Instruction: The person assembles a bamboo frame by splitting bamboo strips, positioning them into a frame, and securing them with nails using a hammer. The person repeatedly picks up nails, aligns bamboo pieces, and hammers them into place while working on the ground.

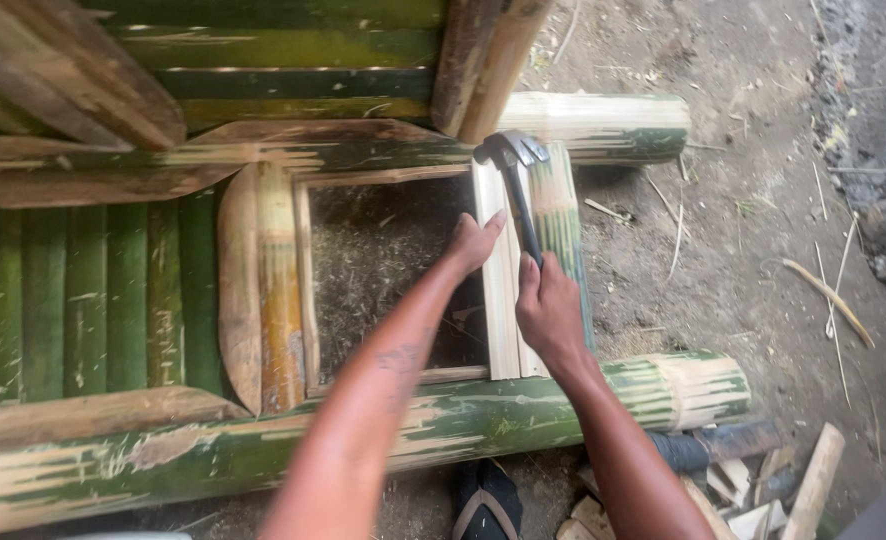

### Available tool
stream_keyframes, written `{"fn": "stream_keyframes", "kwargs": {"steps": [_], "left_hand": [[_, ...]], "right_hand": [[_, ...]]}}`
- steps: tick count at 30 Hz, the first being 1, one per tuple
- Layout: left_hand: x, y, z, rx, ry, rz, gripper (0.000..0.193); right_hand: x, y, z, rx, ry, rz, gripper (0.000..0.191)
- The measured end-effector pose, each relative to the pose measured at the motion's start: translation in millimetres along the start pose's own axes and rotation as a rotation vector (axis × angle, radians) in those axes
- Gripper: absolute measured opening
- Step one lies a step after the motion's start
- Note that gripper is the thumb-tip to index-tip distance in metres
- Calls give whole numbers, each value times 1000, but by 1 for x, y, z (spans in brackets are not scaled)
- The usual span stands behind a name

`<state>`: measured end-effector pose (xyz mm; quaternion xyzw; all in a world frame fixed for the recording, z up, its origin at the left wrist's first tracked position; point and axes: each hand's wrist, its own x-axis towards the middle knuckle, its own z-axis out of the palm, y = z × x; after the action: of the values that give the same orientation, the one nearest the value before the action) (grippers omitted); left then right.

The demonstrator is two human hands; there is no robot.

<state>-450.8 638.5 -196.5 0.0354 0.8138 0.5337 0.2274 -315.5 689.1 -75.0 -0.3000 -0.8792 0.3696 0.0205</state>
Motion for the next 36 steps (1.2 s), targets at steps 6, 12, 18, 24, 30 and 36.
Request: {"fn": "stream_keyframes", "kwargs": {"steps": [6,12,18,24,30,36], "left_hand": [[-86,-8,-220,585,-250,216,29],[-239,-50,-414,587,187,69,24],[-394,-195,-444,-10,1281,-317,10],[-418,-277,-392,290,591,-353,33],[-420,-258,-403,572,334,-650,28],[-440,-225,-421,134,540,-878,17]], "right_hand": [[-63,-61,42,192,-249,-162,45],[-138,-152,131,208,-621,-383,46],[-222,-186,183,-97,-993,-659,45],[-266,-200,201,-314,-1147,-808,44],[-297,-221,218,-318,-1187,-755,42],[-306,-235,221,-316,-1177,-792,46]]}}
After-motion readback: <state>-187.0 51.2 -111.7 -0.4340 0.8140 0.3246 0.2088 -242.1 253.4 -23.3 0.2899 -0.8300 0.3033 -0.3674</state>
